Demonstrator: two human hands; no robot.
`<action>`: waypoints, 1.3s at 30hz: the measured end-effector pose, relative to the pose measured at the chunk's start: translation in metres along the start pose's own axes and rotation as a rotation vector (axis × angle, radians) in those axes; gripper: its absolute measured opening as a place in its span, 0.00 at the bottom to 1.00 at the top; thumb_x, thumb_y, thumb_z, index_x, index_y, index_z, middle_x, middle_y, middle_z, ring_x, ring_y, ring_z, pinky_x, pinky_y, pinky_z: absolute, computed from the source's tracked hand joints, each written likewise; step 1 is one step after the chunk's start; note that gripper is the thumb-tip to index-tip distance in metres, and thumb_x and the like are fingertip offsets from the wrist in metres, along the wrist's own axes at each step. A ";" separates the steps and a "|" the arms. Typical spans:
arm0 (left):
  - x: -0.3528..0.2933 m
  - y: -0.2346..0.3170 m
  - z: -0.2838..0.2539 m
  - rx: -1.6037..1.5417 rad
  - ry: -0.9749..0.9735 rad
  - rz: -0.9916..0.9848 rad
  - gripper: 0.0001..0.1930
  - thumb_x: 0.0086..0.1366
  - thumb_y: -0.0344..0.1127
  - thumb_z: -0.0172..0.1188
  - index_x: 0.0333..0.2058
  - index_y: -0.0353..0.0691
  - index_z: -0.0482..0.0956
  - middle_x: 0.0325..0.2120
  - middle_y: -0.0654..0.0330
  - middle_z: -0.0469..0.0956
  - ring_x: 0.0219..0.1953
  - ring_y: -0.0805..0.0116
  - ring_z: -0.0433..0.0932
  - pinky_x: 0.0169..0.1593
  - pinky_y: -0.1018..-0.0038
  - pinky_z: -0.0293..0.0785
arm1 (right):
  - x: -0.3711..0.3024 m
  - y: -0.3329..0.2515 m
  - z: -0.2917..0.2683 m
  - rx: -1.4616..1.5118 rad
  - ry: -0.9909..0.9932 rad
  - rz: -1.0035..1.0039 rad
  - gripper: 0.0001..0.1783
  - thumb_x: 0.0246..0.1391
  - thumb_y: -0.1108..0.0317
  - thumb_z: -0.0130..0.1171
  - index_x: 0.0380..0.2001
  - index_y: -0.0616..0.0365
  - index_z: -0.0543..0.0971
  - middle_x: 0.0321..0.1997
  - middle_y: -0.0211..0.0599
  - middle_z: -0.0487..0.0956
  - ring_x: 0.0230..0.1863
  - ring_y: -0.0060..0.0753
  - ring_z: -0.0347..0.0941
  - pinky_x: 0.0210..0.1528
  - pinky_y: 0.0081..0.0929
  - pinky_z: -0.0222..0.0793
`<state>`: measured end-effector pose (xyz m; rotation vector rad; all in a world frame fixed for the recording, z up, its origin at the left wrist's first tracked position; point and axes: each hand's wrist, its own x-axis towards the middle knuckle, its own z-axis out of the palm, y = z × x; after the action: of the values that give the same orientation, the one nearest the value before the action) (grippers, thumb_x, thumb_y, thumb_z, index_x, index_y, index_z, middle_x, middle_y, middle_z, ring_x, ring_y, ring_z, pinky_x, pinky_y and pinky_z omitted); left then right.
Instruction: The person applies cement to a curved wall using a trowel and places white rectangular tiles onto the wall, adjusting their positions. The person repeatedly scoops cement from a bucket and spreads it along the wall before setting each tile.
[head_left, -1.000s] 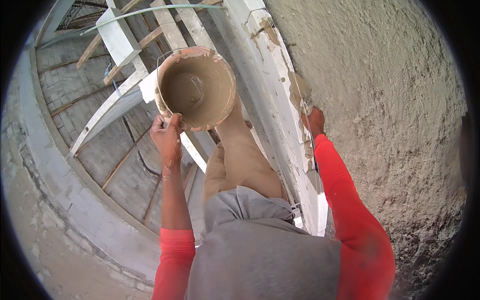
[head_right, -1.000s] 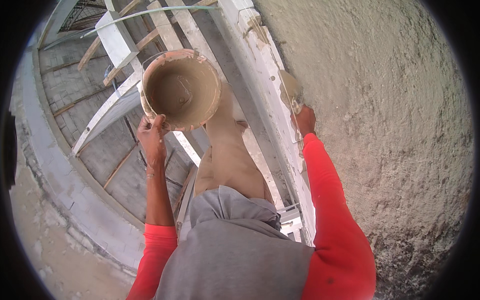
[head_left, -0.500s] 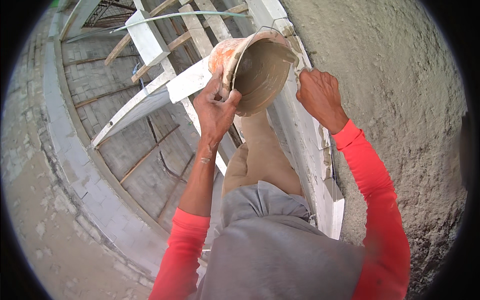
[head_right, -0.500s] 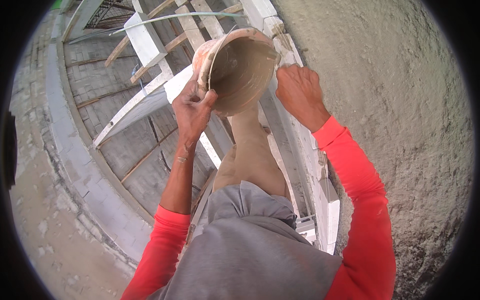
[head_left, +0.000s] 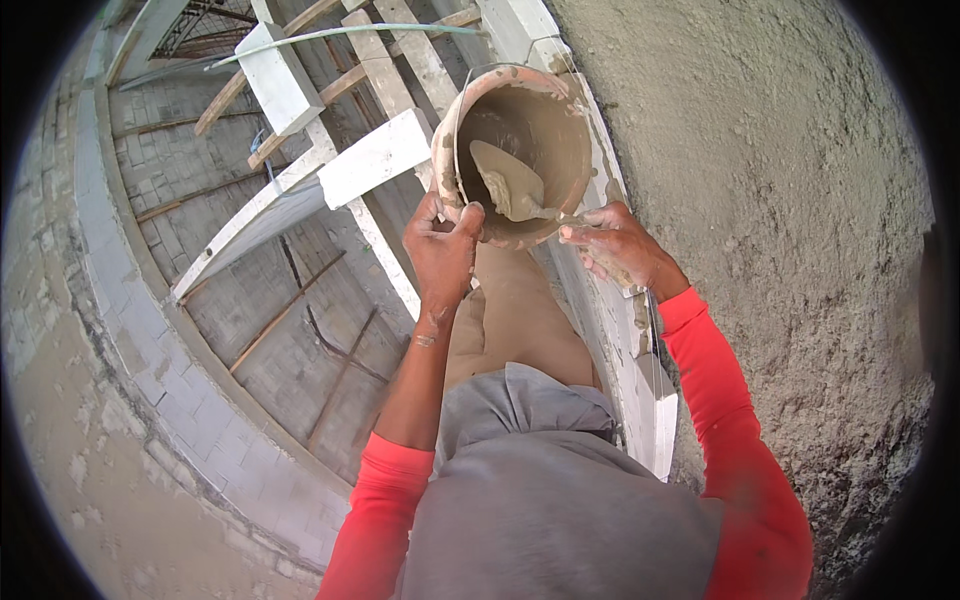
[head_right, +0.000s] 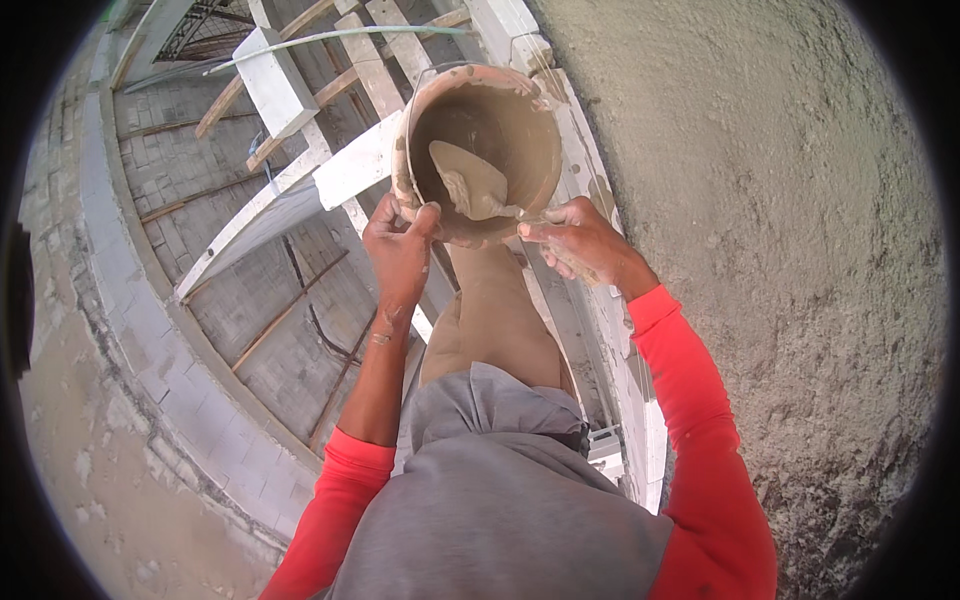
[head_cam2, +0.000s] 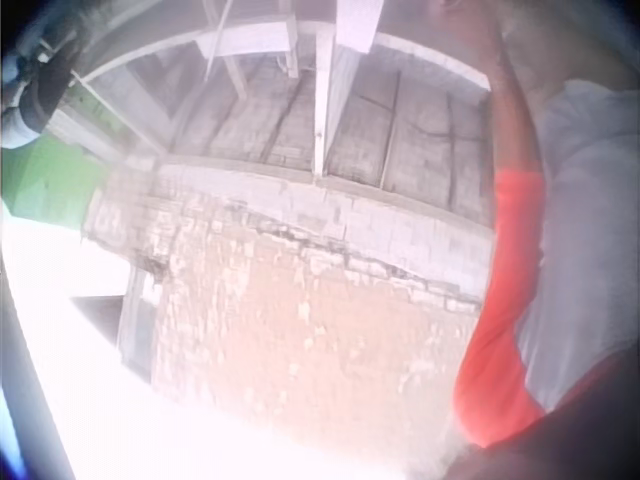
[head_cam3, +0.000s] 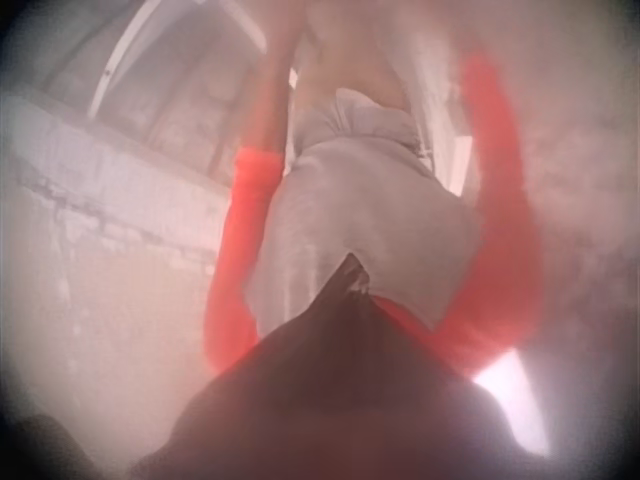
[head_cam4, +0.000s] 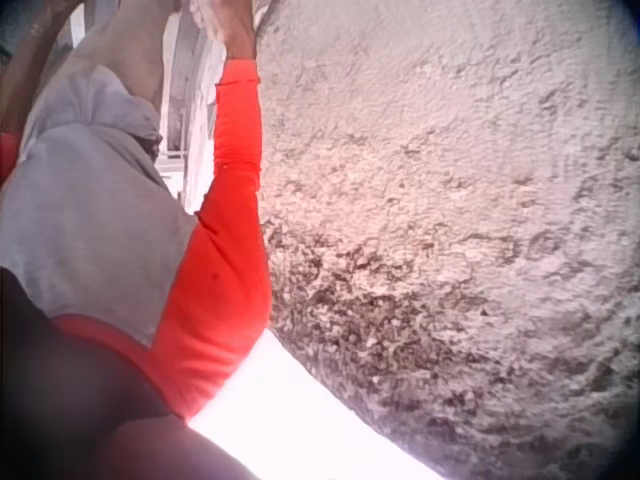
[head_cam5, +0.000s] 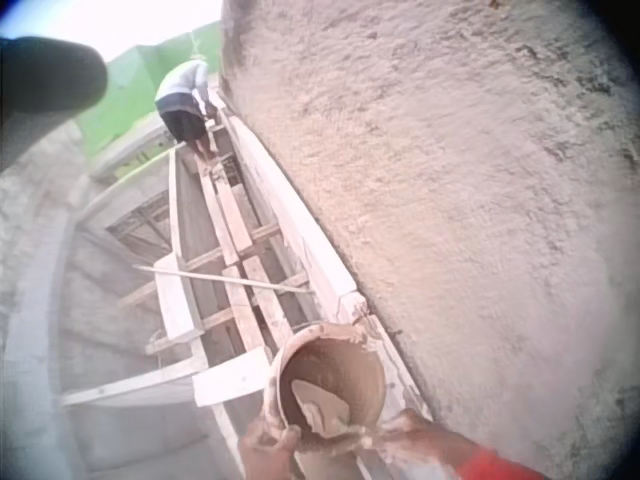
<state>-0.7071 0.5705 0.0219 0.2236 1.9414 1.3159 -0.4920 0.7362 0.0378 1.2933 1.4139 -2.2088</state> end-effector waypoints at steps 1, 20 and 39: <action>-0.001 -0.003 0.000 0.033 0.026 -0.046 0.04 0.67 0.25 0.68 0.40 0.35 0.84 0.33 0.65 0.85 0.31 0.79 0.80 0.37 0.78 0.78 | -0.008 0.004 -0.009 -0.024 0.047 -0.017 0.22 0.64 0.52 0.74 0.38 0.66 0.86 0.22 0.32 0.75 0.18 0.24 0.69 0.21 0.28 0.65; -0.049 -0.101 -0.143 -0.092 0.428 -0.138 0.04 0.68 0.27 0.69 0.37 0.38 0.81 0.30 0.67 0.81 0.30 0.77 0.78 0.37 0.71 0.83 | 0.114 0.222 -0.111 -0.884 0.875 0.009 0.18 0.52 0.56 0.73 0.38 0.61 0.89 0.39 0.60 0.89 0.44 0.68 0.87 0.49 0.57 0.83; -0.129 -0.114 -0.161 -0.448 0.653 -0.094 0.08 0.67 0.25 0.69 0.44 0.35 0.85 0.35 0.65 0.86 0.33 0.79 0.81 0.34 0.76 0.78 | -0.018 0.006 0.027 -0.799 0.449 -0.601 0.11 0.59 0.69 0.71 0.37 0.69 0.85 0.31 0.54 0.86 0.33 0.50 0.85 0.36 0.45 0.75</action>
<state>-0.6969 0.3352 0.0165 -0.5780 2.0495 1.8693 -0.4924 0.7062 0.0518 1.1649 2.7535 -1.2904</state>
